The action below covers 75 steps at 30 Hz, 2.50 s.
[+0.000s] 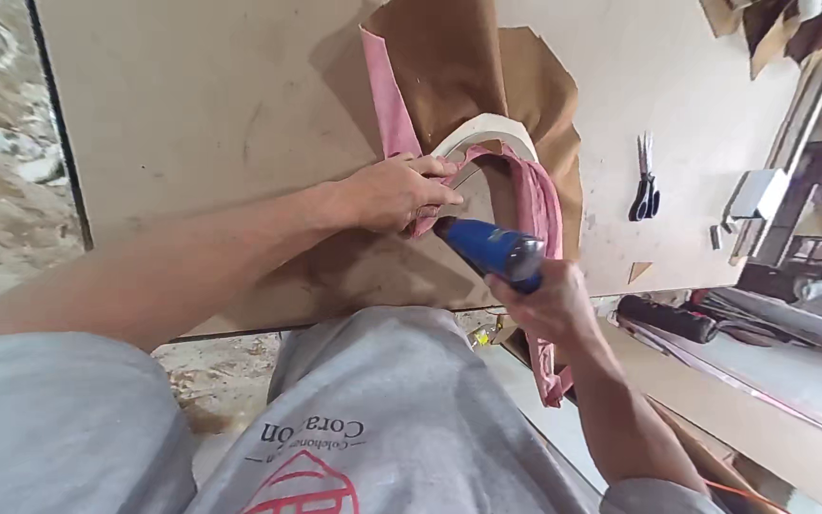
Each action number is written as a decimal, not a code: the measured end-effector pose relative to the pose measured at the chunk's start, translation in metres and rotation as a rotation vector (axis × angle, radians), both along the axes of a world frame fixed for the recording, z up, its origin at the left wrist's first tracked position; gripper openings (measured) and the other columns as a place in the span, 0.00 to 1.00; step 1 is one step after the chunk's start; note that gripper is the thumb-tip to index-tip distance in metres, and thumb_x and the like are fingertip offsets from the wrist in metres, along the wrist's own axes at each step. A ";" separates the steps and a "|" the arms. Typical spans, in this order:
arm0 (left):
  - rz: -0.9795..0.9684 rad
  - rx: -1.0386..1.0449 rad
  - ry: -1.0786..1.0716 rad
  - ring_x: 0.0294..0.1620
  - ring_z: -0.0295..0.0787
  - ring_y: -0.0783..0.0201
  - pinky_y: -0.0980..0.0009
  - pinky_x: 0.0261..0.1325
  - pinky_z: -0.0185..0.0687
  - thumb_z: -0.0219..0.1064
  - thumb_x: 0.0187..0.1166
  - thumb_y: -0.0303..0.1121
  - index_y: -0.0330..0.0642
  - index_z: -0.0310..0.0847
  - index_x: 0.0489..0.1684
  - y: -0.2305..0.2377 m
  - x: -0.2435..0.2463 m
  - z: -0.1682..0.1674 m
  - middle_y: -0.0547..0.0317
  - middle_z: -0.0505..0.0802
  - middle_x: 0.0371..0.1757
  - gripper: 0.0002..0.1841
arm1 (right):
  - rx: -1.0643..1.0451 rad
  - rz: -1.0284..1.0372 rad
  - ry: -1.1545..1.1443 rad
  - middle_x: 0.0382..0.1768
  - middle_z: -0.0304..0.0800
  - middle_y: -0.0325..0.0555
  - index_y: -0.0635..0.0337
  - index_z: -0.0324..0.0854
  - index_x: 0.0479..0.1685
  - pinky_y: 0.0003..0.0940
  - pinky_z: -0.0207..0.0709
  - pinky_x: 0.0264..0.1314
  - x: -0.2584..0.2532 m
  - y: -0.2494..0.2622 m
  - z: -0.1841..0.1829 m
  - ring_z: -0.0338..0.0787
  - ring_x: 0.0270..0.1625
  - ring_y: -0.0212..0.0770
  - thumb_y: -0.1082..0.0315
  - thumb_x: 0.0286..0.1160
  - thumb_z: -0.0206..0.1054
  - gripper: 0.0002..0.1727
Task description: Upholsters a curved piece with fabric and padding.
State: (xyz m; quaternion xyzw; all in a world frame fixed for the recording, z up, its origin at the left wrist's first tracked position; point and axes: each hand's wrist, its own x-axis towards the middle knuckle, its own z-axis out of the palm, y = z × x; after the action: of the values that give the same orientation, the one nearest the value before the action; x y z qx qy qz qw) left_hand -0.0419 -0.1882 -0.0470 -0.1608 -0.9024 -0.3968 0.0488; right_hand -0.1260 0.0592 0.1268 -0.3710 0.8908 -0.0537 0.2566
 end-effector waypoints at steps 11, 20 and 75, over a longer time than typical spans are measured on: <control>-0.026 -0.008 0.027 0.86 0.71 0.52 0.50 0.81 0.67 0.53 0.90 0.34 0.58 0.79 0.78 0.000 0.000 -0.002 0.60 0.87 0.76 0.21 | 0.142 -0.047 -0.057 0.26 0.88 0.38 0.49 0.89 0.35 0.47 0.78 0.34 0.014 -0.020 -0.022 0.89 0.32 0.37 0.48 0.66 0.68 0.15; -0.012 0.005 -0.018 0.86 0.70 0.51 0.47 0.81 0.68 0.50 0.89 0.37 0.59 0.78 0.80 -0.001 -0.004 0.003 0.53 0.81 0.82 0.23 | 0.126 -0.138 -0.073 0.31 0.91 0.43 0.52 0.90 0.40 0.52 0.81 0.42 0.015 -0.014 -0.015 0.92 0.39 0.43 0.48 0.66 0.70 0.18; -0.032 0.071 -0.004 0.62 0.94 0.57 0.58 0.53 0.91 0.58 0.84 0.28 0.39 0.84 0.34 -0.028 0.019 0.010 0.53 0.95 0.60 0.10 | -0.142 -0.217 -0.112 0.33 0.96 0.40 0.50 0.91 0.57 0.45 0.83 0.34 0.063 0.003 -0.028 0.94 0.34 0.38 0.50 0.64 0.70 0.23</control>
State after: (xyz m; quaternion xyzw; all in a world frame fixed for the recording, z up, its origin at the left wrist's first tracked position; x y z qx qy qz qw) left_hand -0.0233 -0.2165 -0.0367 -0.1725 -0.8853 -0.4294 0.0461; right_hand -0.0635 0.0621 0.0985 -0.2861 0.9040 -0.1647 0.2718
